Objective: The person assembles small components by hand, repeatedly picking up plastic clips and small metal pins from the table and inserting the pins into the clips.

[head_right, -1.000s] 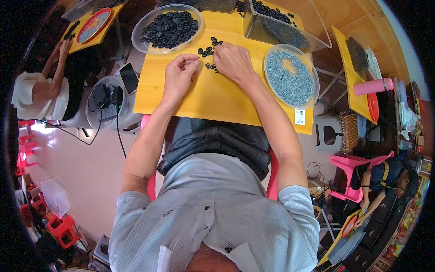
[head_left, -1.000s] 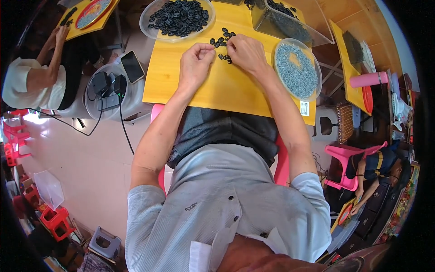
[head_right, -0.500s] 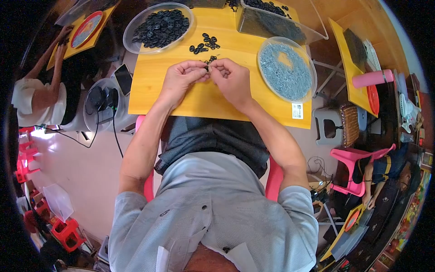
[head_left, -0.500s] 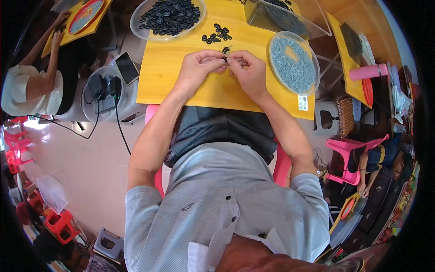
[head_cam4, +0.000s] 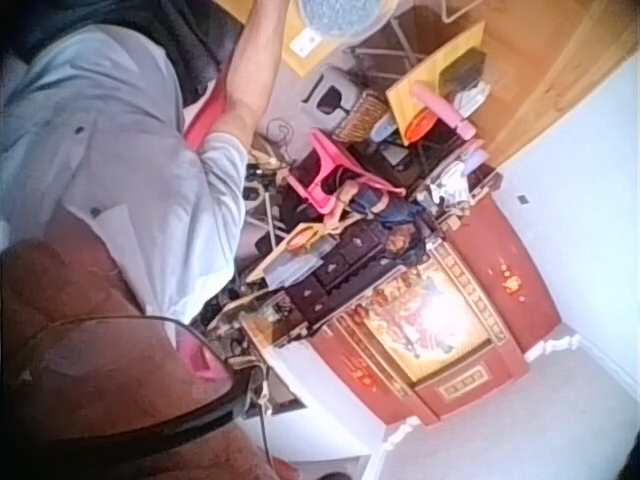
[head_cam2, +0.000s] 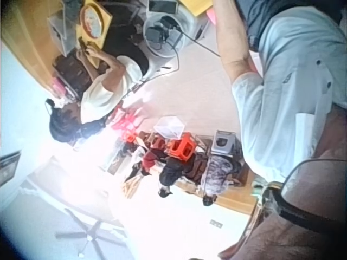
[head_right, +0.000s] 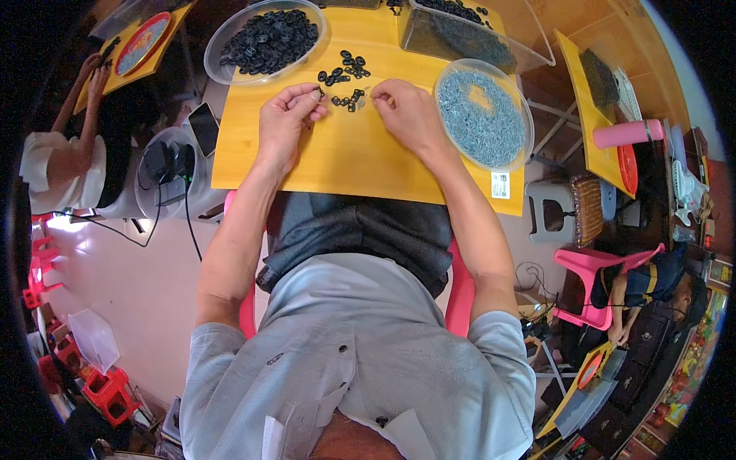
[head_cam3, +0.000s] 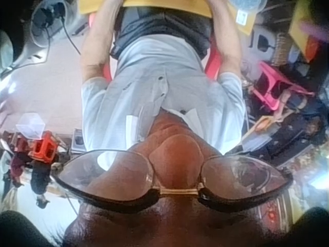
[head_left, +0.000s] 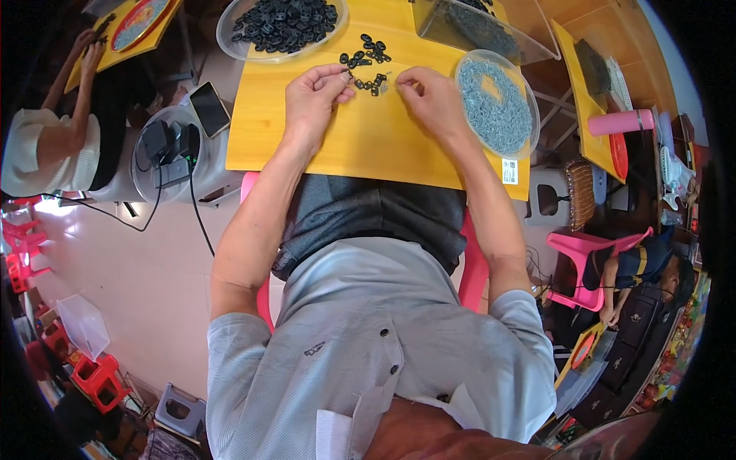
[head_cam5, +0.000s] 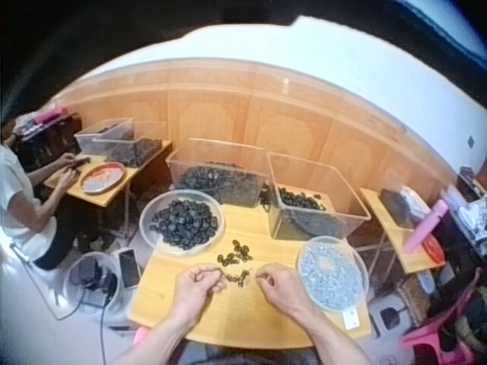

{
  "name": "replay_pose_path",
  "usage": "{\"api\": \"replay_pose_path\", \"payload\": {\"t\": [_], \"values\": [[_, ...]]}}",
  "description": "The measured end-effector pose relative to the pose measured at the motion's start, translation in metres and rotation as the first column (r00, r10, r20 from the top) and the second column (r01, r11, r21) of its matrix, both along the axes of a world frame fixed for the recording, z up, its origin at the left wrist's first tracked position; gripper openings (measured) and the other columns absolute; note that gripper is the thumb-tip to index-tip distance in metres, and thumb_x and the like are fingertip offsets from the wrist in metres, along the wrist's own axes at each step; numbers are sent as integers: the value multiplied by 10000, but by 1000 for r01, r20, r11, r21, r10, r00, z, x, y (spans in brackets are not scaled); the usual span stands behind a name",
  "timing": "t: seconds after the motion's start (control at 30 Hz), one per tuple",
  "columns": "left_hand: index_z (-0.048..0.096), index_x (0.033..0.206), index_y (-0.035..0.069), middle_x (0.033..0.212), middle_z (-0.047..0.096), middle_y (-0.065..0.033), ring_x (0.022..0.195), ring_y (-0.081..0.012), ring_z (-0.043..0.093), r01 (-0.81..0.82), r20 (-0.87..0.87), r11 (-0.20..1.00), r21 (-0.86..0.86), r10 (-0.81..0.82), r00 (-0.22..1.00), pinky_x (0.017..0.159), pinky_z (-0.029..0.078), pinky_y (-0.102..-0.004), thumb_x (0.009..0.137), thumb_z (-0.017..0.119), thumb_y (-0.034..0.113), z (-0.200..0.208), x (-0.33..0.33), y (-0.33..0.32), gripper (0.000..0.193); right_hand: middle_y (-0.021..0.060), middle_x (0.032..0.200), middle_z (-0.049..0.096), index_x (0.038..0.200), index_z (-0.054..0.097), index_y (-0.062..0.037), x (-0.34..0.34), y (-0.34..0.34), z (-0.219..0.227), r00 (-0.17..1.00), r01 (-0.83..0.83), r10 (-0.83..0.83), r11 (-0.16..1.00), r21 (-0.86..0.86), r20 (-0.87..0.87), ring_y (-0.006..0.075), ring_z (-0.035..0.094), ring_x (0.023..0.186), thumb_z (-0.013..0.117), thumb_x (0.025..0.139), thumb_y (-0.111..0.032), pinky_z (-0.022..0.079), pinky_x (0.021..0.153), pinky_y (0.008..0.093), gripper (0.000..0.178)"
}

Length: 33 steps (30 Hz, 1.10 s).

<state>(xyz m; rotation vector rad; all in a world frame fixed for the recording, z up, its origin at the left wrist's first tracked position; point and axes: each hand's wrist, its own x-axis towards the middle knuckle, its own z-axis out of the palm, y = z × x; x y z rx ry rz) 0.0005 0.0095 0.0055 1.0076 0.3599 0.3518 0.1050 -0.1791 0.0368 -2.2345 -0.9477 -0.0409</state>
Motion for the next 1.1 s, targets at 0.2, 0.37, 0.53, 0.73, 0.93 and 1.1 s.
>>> {"api": "replay_pose_path", "payload": {"t": [0.2, 0.37, 0.53, 0.73, 0.93, 1.1], "values": [[643, 1094, -68, 890, 706, -98, 737, -118, 651, 37, -29, 996, 84, -35, 999, 683, 520, -220, 924, 656, 18, -2, 0, -3, 191, 110, 919, 691, 952, 704, -62, -3, 6, -5, 985, -85, 97, 992, -88, 142, 318, 667, 828, 647, 896, -147, 521, 728, 389, 116], [644, 1091, -68, 865, 694, -77, 723, -105, 636, 64, -27, 987, 148, -61, 998, 672, 511, -214, 926, 661, 30, -1, 0, -5, 193, 110, 881, 672, 924, 703, -77, 7, 10, -9, 978, -75, 88, 994, -75, 190, 338, 662, 814, 614, 901, -143, 520, 711, 443, 113], [646, 1092, -71, 858, 690, -70, 714, -100, 627, 67, -41, 984, 167, -61, 997, 667, 507, -213, 926, 662, 30, 1, -1, -7, 195, 140, 875, 674, 908, 707, -50, 15, 14, -7, 968, -88, 127, 980, -181, 215, 359, 663, 818, 607, 888, -135, 519, 722, 460, 133], [664, 1061, -65, 836, 681, -55, 710, -91, 619, 107, -29, 969, 223, -103, 994, 665, 505, -215, 920, 666, 27, -4, -1, -8, 168, 158, 885, 684, 878, 694, -32, 21, 18, -6, 964, -71, 145, 947, -312, 223, 373, 665, 812, 577, 879, -137, 516, 731, 483, 157], [685, 1052, -47, 819, 677, -30, 703, -75, 611, 128, -47, 952, 277, -120, 992, 657, 497, -208, 905, 675, 36, -11, -1, -13, 170, 161, 847, 688, 876, 676, -25, 7, 9, -4, 990, -92, 99, 993, -76, 98, 340, 677, 762, 614, 872, -132, 530, 695, 438, 124], [710, 1054, -31, 829, 693, -25, 719, -64, 614, 123, -72, 894, 431, -102, 992, 676, 504, -212, 891, 672, 45, -17, 0, -15, 183, 137, 792, 675, 899, 671, -10, -9, 13, -3, 986, -165, 166, 982, 92, 1, 251, 659, 682, 660, 859, -108, 518, 635, 349, 106]]}}
